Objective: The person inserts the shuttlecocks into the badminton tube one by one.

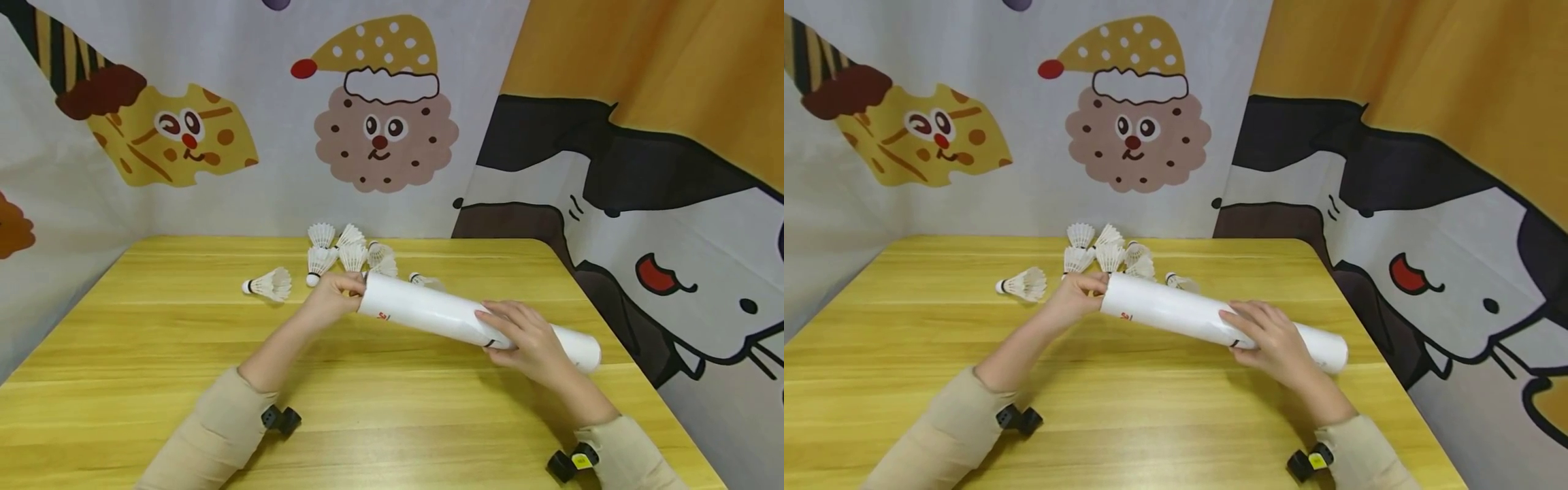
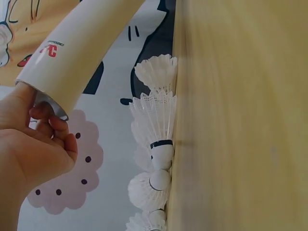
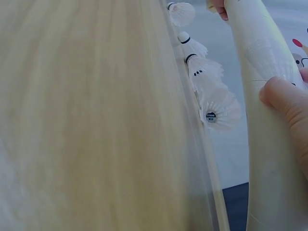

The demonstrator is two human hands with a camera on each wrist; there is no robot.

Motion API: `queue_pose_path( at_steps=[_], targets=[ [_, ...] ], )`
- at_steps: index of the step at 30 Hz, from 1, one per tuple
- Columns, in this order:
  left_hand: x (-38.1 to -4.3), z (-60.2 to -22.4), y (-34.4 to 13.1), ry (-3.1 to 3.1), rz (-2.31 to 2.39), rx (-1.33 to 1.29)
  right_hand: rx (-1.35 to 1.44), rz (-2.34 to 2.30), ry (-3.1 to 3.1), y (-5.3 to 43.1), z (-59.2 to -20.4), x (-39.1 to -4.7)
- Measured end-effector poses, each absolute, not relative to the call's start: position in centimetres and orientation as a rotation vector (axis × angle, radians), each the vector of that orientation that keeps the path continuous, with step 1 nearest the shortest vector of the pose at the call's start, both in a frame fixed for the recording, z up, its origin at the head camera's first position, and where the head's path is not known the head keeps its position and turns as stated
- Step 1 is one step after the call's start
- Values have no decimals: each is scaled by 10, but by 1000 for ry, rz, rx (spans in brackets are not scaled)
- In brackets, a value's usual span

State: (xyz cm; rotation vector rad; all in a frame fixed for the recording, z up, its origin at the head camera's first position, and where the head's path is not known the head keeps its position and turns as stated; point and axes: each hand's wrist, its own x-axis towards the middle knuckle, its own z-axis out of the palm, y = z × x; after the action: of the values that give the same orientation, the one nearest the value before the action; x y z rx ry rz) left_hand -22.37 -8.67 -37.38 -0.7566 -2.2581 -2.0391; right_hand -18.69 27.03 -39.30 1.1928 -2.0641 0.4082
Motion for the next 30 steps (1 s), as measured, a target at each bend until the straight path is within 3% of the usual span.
queue_pose_path(
  at_steps=[11, 23, 30],
  targets=[
    [-231, -367, -112, -2315, -1957, -793, 1171, 427, -2056, 278, -393, -190],
    [-249, -361, -152, -2382, -1734, -517, 1171, 422, -2067, 280, -392, -192],
    [-276, -370, -173, -2419, -1572, -441, 1165, 418, -2082, 280, -392, -191]
  ],
)
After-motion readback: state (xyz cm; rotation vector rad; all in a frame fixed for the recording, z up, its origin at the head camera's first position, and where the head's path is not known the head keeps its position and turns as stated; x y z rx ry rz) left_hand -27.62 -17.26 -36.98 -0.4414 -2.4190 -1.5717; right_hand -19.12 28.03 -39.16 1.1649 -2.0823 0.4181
